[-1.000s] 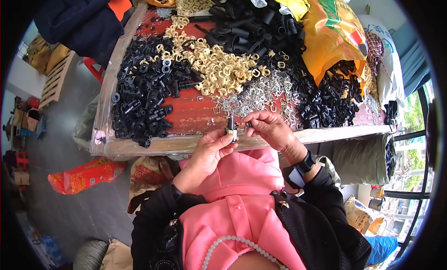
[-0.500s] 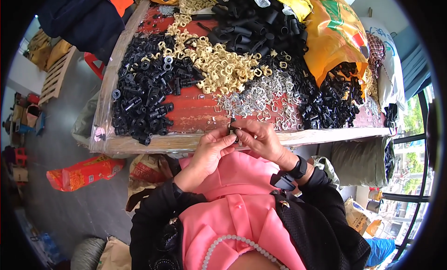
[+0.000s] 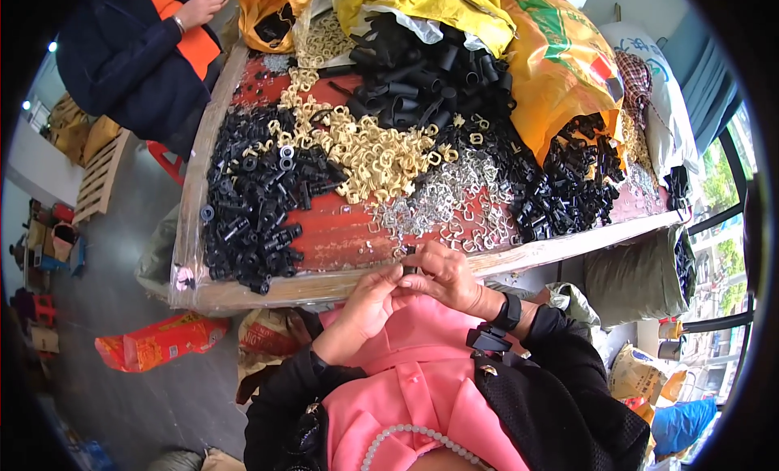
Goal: The person assembles components by hand, picking up a black plastic housing, inserting a small metal pin, and then fitting a beige plastic clip onto the assembly.
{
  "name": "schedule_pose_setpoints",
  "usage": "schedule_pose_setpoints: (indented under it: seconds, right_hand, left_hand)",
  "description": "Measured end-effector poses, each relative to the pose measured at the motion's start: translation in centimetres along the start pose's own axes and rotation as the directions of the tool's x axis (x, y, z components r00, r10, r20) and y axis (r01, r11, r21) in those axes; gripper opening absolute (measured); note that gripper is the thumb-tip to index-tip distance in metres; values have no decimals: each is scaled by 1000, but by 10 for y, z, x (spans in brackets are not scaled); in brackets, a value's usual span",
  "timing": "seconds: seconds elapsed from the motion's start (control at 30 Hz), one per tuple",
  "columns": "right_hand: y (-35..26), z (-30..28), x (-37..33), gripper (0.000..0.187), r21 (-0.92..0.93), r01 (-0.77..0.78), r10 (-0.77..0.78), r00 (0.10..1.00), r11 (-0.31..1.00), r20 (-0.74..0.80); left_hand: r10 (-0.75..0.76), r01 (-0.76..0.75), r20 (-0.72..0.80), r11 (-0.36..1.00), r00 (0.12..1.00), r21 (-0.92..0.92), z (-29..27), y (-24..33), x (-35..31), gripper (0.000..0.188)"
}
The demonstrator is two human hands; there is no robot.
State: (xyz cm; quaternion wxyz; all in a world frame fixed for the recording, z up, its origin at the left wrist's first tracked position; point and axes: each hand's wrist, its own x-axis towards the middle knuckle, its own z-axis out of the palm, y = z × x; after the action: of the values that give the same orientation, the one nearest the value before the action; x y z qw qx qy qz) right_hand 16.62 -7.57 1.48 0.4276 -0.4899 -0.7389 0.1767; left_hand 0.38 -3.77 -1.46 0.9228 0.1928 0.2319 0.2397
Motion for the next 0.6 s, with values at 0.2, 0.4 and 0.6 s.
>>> schedule_pose_setpoints:
  seconds: [0.2,0.4,0.6]
  right_hand:
    - [13,-5,8,25,42,-13,10,998,999,68]
    - [64,-51,65,21,-228,-84,71,995,970,-62]
    - [197,-97,149,34,177,-512,540,764,841,-354]
  left_hand:
    - [-26,26,9,997,1000,67,-5,10,11,21]
    - [68,-64,-7,967,998,247,-13,32,20,26]
    - [63,-43,-64,960,996,276,-16,30,24,25]
